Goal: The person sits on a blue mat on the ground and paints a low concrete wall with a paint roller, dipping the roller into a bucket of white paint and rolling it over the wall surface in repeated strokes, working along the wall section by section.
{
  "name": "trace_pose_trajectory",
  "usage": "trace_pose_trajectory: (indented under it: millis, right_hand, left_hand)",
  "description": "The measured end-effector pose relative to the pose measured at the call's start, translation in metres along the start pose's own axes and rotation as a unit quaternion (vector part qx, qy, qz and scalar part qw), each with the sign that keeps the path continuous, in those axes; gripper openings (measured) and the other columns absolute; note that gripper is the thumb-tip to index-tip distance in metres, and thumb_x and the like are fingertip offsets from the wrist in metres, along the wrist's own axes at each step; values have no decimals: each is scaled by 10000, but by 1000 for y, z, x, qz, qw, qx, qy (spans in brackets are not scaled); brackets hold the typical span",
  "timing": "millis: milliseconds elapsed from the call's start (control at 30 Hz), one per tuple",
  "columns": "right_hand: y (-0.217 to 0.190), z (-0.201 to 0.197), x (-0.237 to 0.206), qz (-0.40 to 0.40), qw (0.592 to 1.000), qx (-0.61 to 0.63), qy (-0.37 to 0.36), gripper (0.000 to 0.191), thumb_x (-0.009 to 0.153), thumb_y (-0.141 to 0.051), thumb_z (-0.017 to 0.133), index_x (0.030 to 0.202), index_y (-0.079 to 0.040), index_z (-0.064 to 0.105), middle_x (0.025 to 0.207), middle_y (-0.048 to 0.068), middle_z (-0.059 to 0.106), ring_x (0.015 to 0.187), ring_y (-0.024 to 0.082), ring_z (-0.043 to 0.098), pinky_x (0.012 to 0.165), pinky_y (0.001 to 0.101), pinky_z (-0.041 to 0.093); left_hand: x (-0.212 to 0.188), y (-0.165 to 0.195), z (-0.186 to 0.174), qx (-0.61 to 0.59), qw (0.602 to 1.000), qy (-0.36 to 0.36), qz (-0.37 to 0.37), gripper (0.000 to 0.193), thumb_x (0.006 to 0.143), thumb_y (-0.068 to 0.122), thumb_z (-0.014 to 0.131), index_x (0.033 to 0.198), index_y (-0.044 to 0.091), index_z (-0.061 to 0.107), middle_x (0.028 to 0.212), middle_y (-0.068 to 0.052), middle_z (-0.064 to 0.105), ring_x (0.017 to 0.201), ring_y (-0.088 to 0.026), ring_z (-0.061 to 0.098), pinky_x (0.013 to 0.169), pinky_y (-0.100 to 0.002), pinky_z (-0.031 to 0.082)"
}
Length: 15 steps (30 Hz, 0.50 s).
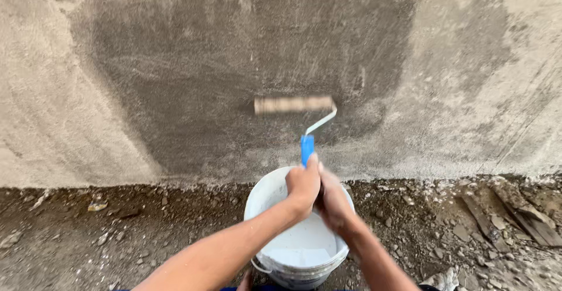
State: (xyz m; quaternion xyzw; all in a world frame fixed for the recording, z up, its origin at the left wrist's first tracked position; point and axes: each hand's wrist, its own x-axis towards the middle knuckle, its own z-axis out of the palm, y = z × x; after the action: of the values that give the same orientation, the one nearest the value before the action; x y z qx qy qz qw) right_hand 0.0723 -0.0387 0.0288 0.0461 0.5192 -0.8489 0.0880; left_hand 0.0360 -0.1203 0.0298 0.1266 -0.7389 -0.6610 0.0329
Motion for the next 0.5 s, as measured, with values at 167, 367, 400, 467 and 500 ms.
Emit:
trace_pose_trajectory:
  millis: [167,367,400,467,500]
  right_hand:
    - [-57,25,28,-57,995,3,-85,357,1060,-488,494,915,-174,583,675,-75,458,558,77,402,508,268,359]
    - [-93,50,52,-31,995,-27,-89,428,1038,-554,485,836,-190,583,597,-77,443,458,83,342,430,266,299]
    - [-92,50,54,-20,996,-28,-77,435,1029,-566,484,836,-191,590,589,-73,452,441,89,338,415,265,288]
    - [-82,46,55,3,996,-49,-76,482,1007,-613,476,836,-184,611,572,-58,486,403,98,377,373,269,302]
    - [-73,42,55,15,995,-59,-76,507,997,-636,471,835,-180,621,564,-51,504,383,103,396,352,271,309]
  left_hand:
    - [8,64,-15,14,994,28,103,676,970,568,489,834,-56,709,773,-232,735,715,-305,739,662,-451,547]
    - [37,87,-19,-51,992,-13,119,614,977,556,473,962,-19,689,812,-195,724,702,-339,710,619,-480,541]
    - [40,80,-18,-36,991,-2,131,596,988,550,469,1006,-7,681,827,-187,724,718,-322,712,636,-465,546]
    - [44,58,-13,-1,988,18,156,565,1009,539,460,1093,19,666,856,-170,723,751,-289,718,671,-436,556]
    - [43,44,-11,12,985,29,170,561,1021,538,467,1110,21,666,875,-176,722,783,-303,708,690,-442,552]
